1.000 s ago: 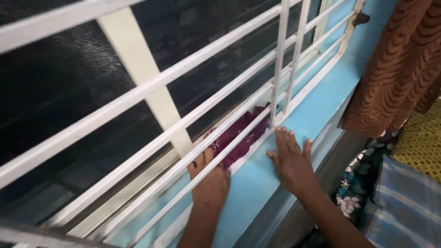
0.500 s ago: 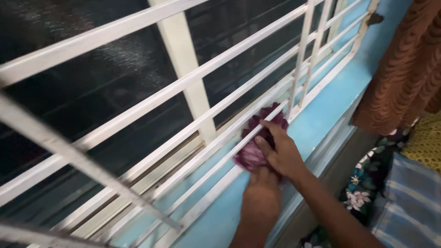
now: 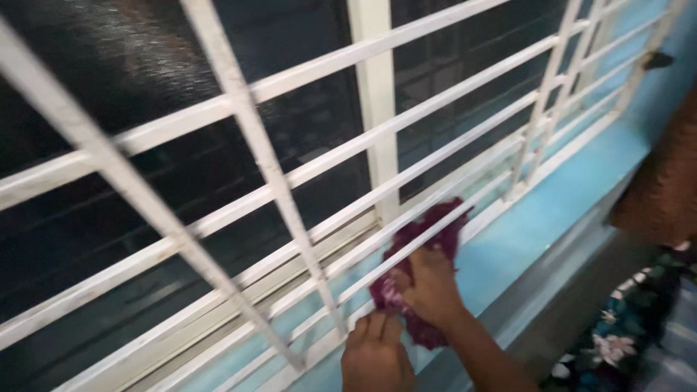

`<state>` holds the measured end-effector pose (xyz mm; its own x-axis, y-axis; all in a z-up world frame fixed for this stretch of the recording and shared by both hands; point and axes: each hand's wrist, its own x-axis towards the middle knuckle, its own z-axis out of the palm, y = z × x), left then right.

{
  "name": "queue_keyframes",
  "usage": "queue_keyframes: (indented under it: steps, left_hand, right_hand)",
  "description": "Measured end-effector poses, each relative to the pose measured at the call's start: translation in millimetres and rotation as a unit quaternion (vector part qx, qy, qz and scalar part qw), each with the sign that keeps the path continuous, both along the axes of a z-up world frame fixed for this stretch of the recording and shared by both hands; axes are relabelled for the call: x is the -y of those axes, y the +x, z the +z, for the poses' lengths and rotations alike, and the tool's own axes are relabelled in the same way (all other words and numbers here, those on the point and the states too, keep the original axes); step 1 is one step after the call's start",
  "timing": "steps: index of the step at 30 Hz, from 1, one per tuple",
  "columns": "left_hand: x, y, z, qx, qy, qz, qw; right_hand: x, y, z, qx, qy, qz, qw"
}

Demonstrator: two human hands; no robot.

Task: The person wipes the horizontal bars of a white window grill and the window sill with a cloth.

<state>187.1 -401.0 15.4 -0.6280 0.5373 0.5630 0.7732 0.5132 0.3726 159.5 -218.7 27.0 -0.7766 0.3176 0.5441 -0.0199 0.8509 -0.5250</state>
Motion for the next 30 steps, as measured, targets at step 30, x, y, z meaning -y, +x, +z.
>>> queue_keyframes:
  steps: [30]
  left_hand:
    - [105.4,-4.7,38.3,-0.146,-0.075,-0.105,0.981]
  right_hand:
    - [57.6,5.0,-33.1,-0.004,0.171,-0.103,0.980]
